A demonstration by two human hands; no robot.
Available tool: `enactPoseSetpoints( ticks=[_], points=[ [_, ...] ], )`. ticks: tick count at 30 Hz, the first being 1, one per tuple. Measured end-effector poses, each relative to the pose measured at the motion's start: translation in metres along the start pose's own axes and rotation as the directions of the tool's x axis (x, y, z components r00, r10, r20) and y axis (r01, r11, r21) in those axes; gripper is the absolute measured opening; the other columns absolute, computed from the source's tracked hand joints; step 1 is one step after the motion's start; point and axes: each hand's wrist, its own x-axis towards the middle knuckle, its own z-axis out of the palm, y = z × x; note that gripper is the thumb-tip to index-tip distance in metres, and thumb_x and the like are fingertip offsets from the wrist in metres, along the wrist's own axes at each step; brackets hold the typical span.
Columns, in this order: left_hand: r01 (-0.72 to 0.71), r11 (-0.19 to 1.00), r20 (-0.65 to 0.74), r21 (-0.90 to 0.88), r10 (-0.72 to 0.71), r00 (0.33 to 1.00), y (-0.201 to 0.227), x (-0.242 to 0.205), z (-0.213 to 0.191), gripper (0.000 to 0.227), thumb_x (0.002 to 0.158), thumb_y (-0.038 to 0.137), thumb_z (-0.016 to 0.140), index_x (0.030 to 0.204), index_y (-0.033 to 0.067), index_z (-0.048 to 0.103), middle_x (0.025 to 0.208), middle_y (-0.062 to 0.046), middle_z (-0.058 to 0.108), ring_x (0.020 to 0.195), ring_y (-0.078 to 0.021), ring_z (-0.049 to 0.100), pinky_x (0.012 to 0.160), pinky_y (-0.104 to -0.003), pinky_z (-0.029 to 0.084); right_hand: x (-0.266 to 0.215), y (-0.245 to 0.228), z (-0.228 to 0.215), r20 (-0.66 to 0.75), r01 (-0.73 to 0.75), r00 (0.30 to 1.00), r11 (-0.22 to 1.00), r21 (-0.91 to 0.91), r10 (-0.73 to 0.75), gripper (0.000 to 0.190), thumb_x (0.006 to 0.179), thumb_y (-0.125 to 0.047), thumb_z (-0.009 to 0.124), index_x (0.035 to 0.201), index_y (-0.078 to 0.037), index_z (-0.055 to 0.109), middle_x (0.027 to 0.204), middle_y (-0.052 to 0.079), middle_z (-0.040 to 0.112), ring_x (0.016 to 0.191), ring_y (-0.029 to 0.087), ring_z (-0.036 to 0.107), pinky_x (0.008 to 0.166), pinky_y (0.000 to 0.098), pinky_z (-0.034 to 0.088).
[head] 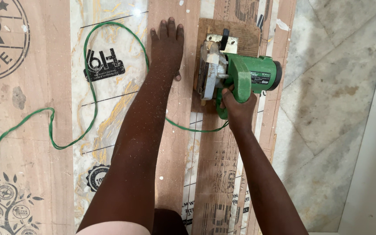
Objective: The person uses a green circular saw to cut a long strip of wood paneling on the floor. They measure and mark the wood with a tape measure and marker before making the cut. The person then aligns the cut piece with another panel and continues cutting along a marked line.
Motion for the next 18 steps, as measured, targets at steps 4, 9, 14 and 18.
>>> enactPoseSetpoints(
  ticks=[4,9,14,18],
  points=[
    [0.016,1.000,-0.201,-0.011,-0.018,0.979,0.000,0.007,0.028,0.127,0.059,0.031,0.099,0.161,0.0053,0.028,0.166,-0.026,0.022,0.151,-0.0463,0.024,0.113,-0.075,0.024,0.004,-0.001,0.000,0.003,0.022,1.000,0.999,-0.025,-0.022,0.014,0.093,-0.011,0.073,0.094,-0.003,0.061,0.071,0.005,0.063,0.058,0.012,0.061,0.055,0.0299,0.052],
    [0.018,1.000,0.067,-0.010,-0.017,0.998,0.001,-0.002,-0.006,0.146,0.045,0.033,0.103,0.163,0.0041,0.022,0.168,-0.026,0.018,0.154,-0.0447,0.020,0.117,-0.071,0.021,0.009,-0.005,0.002,0.006,0.029,1.000,0.999,-0.028,-0.029,0.013,0.093,-0.011,0.072,0.092,-0.003,0.062,0.070,0.005,0.063,0.058,0.013,0.060,0.055,0.0296,0.051],
    [0.005,1.000,0.073,-0.003,-0.005,0.997,0.002,-0.008,-0.035,0.160,0.032,0.037,0.105,0.163,0.0029,0.019,0.168,-0.028,0.017,0.153,-0.0451,0.018,0.117,-0.071,0.020,0.013,-0.009,0.003,0.012,0.033,0.999,0.999,-0.031,-0.032,0.012,0.092,-0.010,0.071,0.092,-0.003,0.062,0.071,0.004,0.064,0.058,0.013,0.062,0.056,0.0302,0.053],
    [0.010,0.999,0.129,-0.045,-0.004,0.992,0.000,-0.013,-0.043,0.164,0.028,0.039,0.105,0.163,0.0040,0.019,0.168,-0.026,0.016,0.155,-0.0432,0.018,0.118,-0.070,0.020,0.017,-0.010,0.004,0.006,0.031,1.000,0.999,-0.045,-0.031,0.012,0.093,-0.010,0.071,0.092,-0.003,0.061,0.071,0.004,0.064,0.058,0.013,0.061,0.056,0.0298,0.052]
  ],
)
